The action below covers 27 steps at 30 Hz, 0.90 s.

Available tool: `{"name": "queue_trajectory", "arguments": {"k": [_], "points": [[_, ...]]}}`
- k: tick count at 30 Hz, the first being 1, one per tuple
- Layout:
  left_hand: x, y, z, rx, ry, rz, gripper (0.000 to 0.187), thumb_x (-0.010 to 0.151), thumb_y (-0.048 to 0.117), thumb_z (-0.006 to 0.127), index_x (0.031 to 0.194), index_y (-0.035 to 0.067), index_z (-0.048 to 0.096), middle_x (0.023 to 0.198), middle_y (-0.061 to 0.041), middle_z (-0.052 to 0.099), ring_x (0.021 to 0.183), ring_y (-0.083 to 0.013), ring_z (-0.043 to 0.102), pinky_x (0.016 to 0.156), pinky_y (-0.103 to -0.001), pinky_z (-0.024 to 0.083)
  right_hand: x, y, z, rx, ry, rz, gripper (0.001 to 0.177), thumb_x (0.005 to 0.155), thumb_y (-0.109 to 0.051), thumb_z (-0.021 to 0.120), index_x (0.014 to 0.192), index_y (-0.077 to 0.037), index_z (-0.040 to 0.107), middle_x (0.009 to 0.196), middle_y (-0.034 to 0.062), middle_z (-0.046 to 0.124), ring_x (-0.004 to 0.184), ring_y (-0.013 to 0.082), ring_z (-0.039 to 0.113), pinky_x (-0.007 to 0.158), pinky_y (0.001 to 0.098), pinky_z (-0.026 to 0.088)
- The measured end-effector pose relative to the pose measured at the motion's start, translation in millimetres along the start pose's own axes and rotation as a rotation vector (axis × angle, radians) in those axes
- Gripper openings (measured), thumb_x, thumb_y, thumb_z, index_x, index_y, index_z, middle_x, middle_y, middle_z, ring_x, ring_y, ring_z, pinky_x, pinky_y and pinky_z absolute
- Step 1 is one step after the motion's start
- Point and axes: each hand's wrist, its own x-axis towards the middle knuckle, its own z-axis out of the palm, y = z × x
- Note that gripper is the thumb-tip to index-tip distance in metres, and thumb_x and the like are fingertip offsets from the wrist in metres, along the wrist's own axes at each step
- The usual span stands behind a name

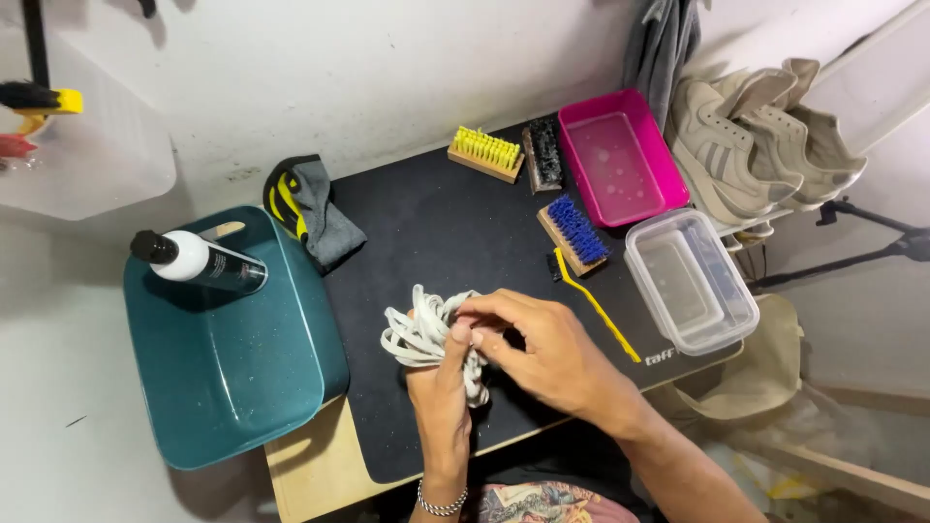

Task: The person washes white shoelaces by hand in a small plastic container filled with soapy water. They repeatedly submerge, agitate, and squeeze the laces to clean them, then lift them out to inspect and wring them before returning them to the container.

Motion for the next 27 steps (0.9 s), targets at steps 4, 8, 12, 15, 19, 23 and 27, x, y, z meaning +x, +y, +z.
{"name": "queue_trajectory", "arguments": {"k": [4, 8, 12, 15, 19, 23, 27], "points": [[11, -8, -1, -0.162, -0.021, -0.082, 0.018, 0.093, 0.016, 0.072, 0.107, 0.007, 0.067, 0.074, -0.009, 0.068, 0.054, -0.0093, 0.051, 0.047, -0.023, 0.042, -23, 2, -30, 0.123, 0.109, 0.137, 0.027, 0.091, -0.021, 0.07, 0.117, -0.012, 0.077, 0.102, 0.0, 0.083, 0.093, 0.0069, 0.077, 0.088, 0.0218, 0.058], [15, -9, -3, -0.316, -0.032, -0.193, 0.019, 0.1, 0.028, 0.063, 0.114, 0.017, 0.056, 0.069, 0.0, 0.045, 0.048, -0.0045, 0.035, 0.038, -0.018, 0.024, -57, 37, -62, -0.287, 0.523, 0.209, 0.023, 0.095, -0.019, 0.075, 0.116, -0.009, 0.075, 0.114, 0.0062, 0.078, 0.101, 0.0194, 0.072, 0.092, 0.034, 0.055], [20, -15, -2, -0.389, -0.004, -0.17, 0.027, 0.1, 0.029, 0.062, 0.122, 0.017, 0.055, 0.068, 0.0, 0.04, 0.054, -0.0044, 0.035, 0.044, -0.018, 0.029, -74, 64, -86, -0.545, 0.69, 0.363, 0.091, 0.08, -0.029, 0.086, 0.152, 0.005, 0.042, 0.149, 0.03, 0.048, 0.137, 0.0472, 0.041, 0.111, 0.06, 0.032], [20, -13, -1, -0.399, -0.02, -0.165, 0.034, 0.1, 0.033, 0.059, 0.129, 0.018, 0.054, 0.066, 0.001, 0.038, 0.051, -0.0043, 0.033, 0.041, -0.018, 0.028, -67, 64, -90, -0.495, 0.427, 0.761, 0.134, 0.064, -0.059, 0.08, 0.162, 0.0, 0.012, 0.165, 0.0267, 0.023, 0.151, 0.0427, 0.019, 0.118, 0.0579, 0.017], [23, -22, -5, -0.409, -0.023, -0.148, 0.018, 0.102, 0.031, 0.06, 0.107, 0.016, 0.052, 0.067, 0.0, 0.04, 0.051, -0.0049, 0.034, 0.039, -0.018, 0.026, -71, 75, -82, -0.519, 0.429, 0.81, 0.127, 0.069, -0.047, 0.084, 0.163, -0.004, 0.011, 0.158, 0.027, 0.033, 0.145, 0.0454, 0.025, 0.114, 0.0602, 0.023], [22, -22, -7, -0.391, -0.046, -0.154, 0.019, 0.102, 0.033, 0.06, 0.105, 0.016, 0.051, 0.067, -0.001, 0.045, 0.046, -0.006, 0.037, 0.036, -0.019, 0.023, -81, 97, -79, -0.576, 0.56, 0.647, 0.127, 0.061, -0.033, 0.09, 0.161, -0.002, 0.018, 0.148, 0.0218, 0.047, 0.136, 0.0427, 0.038, 0.114, 0.0593, 0.024], [22, -21, -7, -0.359, -0.044, -0.176, 0.018, 0.101, 0.033, 0.06, 0.103, 0.017, 0.051, 0.069, -0.001, 0.046, 0.045, -0.0047, 0.037, 0.031, -0.018, 0.02, -94, 115, -79, -0.637, 0.646, 0.389, 0.129, 0.056, -0.023, 0.095, 0.161, -0.003, 0.021, 0.143, 0.0238, 0.052, 0.128, 0.0434, 0.042, 0.109, 0.0579, 0.032]]}}
